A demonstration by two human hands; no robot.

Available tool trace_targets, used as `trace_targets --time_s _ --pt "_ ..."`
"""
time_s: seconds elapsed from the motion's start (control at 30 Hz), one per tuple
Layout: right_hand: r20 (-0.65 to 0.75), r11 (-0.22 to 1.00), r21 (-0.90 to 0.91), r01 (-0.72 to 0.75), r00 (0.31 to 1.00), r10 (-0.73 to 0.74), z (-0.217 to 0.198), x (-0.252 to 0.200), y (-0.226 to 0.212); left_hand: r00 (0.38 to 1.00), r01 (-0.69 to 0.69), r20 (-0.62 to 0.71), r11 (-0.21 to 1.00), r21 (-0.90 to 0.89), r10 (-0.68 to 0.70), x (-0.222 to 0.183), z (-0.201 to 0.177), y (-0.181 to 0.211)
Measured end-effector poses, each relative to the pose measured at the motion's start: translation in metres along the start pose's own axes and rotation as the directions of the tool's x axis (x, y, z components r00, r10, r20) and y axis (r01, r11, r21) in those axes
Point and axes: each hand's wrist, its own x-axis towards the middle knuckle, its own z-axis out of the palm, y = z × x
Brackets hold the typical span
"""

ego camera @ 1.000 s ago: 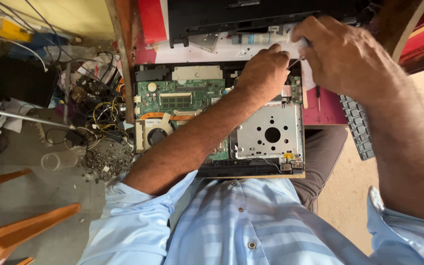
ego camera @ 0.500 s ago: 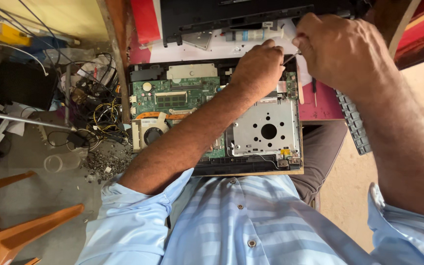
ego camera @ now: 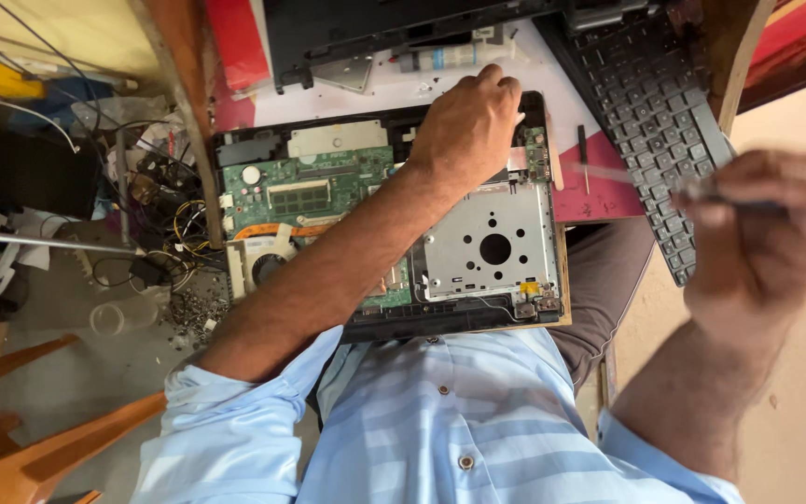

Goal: The person removes a hard drive from a laptop chassis, uses a screwdriver to detach its mounting bracket, and sets the components aside.

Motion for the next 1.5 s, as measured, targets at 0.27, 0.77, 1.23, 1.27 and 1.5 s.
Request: trace_targets --time_s 0.27,0.77,1.23,1.27,1.5 --pt "-0.187 0.954 0.253 -0.163 0.959 0.213 -0.039 -0.078 0.024 0.990 -0.142 0.018 0.949 0.282 0.143 0.008 0.004 0.002" --pt "-0.019 0.931 0.201 -0.304 0.949 0.314 -0.051 -0.096 0.046 0.941 -0.258 0.296 0.914 0.312 0.164 0.033 -0.034 0.026" --pt "0.083 0.918 0.225 -0.326 0.945 0.316 -0.049 -0.088 0.037 0.924 -0.261 0.350 0.920 0.291 0.152 0.032 -0.038 0.029" --pt "0.082 0.917 0.217 -0.336 0.942 0.326 -0.048 -0.089 0.036 0.923 -0.260 0.354 0.925 0.277 0.153 0.032 -0.038 0.029" --pt "0.096 0.934 0.167 -0.316 0.948 0.303 -0.044 -0.084 0.031 0.922 -0.295 0.350 0.886 0.357 0.166 0.032 -0.032 0.030"
